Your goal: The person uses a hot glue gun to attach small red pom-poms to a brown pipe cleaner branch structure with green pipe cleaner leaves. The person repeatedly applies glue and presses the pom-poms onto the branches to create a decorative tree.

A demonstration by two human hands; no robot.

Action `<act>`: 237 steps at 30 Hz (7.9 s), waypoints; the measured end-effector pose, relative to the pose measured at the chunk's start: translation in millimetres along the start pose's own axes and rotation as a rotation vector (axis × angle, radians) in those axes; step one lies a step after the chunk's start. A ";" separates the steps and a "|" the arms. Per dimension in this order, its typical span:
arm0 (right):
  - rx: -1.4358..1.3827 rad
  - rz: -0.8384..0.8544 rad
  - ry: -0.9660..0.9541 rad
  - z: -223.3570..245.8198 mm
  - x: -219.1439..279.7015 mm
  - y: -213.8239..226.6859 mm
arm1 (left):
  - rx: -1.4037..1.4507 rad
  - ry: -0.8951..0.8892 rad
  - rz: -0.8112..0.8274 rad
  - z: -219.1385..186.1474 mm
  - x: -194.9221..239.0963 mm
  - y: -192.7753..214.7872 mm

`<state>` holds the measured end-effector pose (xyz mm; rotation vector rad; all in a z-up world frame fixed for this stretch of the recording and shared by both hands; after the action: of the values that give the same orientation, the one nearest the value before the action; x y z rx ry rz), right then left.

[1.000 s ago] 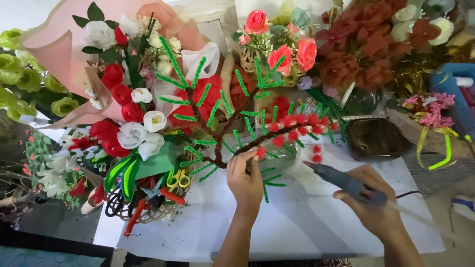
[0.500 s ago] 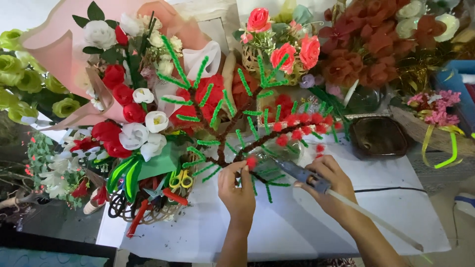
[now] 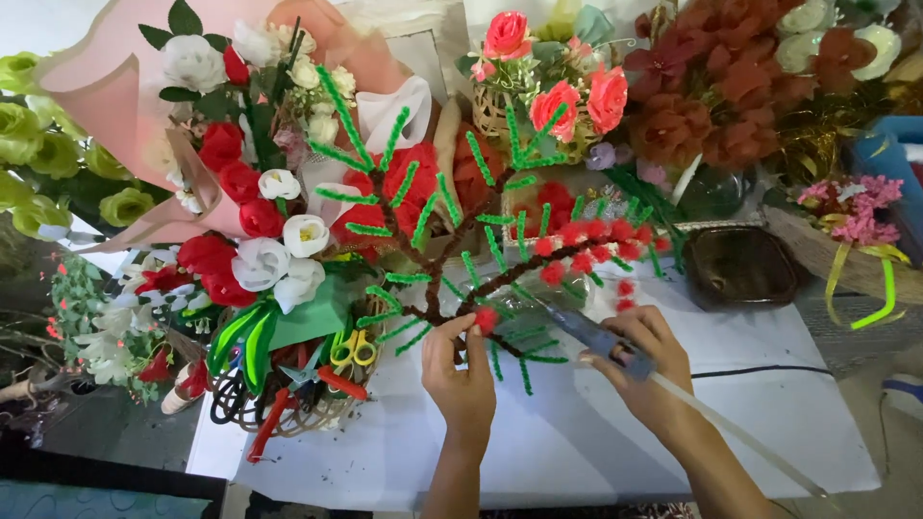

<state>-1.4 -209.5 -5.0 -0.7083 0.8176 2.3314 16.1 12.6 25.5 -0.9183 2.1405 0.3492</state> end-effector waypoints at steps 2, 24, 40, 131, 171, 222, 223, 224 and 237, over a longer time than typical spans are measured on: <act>-0.084 -0.019 -0.136 -3.7 3.8 4.3 | 0.015 -0.033 -0.007 -2.6 -1.1 0.7; 0.101 -0.242 -0.444 -43.8 -6.6 62.7 | 0.171 -0.503 0.232 -74.4 1.6 -76.5; 0.082 -0.300 -0.200 -47.2 -25.8 48.8 | -0.100 -0.875 0.289 -55.7 19.5 -127.7; -0.129 -0.146 -0.517 -6.9 -59.6 28.0 | -0.138 -0.748 -0.030 -52.7 29.3 -139.1; -0.007 -0.159 -0.426 -6.1 -46.1 43.2 | -0.177 -0.671 -0.044 -48.0 12.0 -98.3; -0.209 -0.153 -0.408 -11.1 -36.1 61.6 | 0.114 -0.541 0.175 -64.2 26.4 -31.5; -0.210 -0.152 -0.408 -12.7 -35.2 61.3 | 0.113 -0.541 0.175 -62.2 38.7 -26.6; -0.195 -0.146 -0.425 -15.0 -34.3 61.1 | 0.158 -0.562 0.351 -61.0 53.9 -25.9; -0.154 -0.091 -0.544 -40.6 -7.4 50.0 | -0.290 -0.634 0.777 41.1 179.2 -37.2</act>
<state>-17.2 -272.3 -8.6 -0.1414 0.3563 2.3500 -15.2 -82.3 -133.2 -0.0299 1.7676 1.1834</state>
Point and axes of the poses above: each hand's wrist, its own x-axis away from the middle knuckle, its own y-axis out of the back of the hand, z = x × y, the point moved 3 cm from there along -x, towards the middle knuckle, and after that the axes turned 15 degrees about -z, right-handed, at the moved point
